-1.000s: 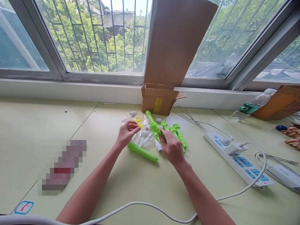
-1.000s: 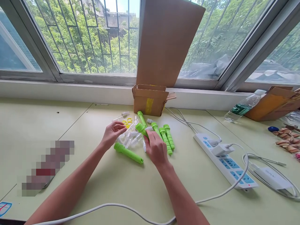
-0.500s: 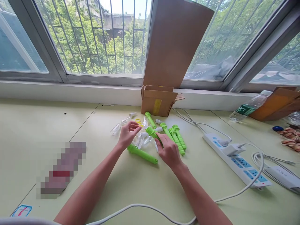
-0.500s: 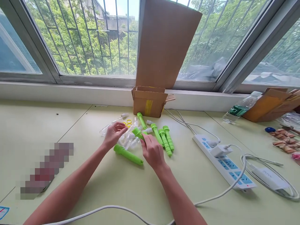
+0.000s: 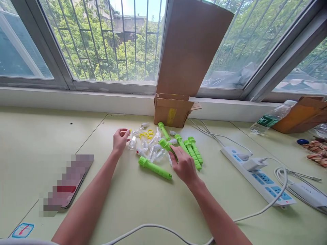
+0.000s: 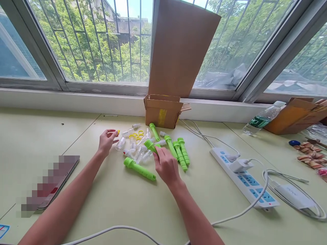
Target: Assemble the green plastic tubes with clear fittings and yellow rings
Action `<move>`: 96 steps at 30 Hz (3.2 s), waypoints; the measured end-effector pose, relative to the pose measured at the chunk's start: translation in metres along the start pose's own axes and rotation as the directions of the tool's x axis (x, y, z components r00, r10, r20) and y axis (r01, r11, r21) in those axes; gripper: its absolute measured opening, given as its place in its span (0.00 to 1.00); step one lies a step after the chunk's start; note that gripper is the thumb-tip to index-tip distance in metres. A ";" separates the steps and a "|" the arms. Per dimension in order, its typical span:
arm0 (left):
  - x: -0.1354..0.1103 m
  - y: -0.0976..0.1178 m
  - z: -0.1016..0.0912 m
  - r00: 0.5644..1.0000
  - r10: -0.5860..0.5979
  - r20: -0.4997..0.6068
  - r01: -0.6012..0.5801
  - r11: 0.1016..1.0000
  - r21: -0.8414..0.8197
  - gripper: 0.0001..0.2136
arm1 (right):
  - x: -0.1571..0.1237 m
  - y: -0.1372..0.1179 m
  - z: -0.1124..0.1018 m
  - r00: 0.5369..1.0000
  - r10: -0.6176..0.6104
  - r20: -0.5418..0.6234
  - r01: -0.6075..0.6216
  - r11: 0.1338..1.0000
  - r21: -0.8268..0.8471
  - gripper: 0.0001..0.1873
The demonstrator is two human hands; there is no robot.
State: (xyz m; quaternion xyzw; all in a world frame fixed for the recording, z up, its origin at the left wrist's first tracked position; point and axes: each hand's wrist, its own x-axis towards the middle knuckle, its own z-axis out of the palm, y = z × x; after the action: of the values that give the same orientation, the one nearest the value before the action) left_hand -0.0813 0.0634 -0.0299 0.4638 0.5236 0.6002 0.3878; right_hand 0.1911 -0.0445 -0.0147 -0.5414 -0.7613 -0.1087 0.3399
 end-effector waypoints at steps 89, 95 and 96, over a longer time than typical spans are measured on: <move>-0.104 0.069 0.053 0.730 0.287 0.620 -0.298 0.950 -0.088 0.07 | -0.004 -0.018 -0.005 0.983 -0.182 -0.005 0.182 0.981 0.074 0.28; -0.103 0.070 0.050 0.722 0.296 0.626 -0.335 0.940 -0.057 0.07 | -0.004 -0.017 -0.006 0.977 -0.211 0.018 0.210 0.977 0.047 0.28; -0.102 0.070 0.050 0.721 0.300 0.625 -0.344 0.938 -0.054 0.07 | -0.004 -0.018 -0.006 0.978 -0.208 0.021 0.207 0.977 0.045 0.28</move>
State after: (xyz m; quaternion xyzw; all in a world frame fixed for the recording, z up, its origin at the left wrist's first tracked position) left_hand -0.0040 -0.0312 0.0251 0.7324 0.2963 0.4528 0.4133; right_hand 0.1783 -0.0575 -0.0093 -0.4530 -0.8200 -0.1203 0.3285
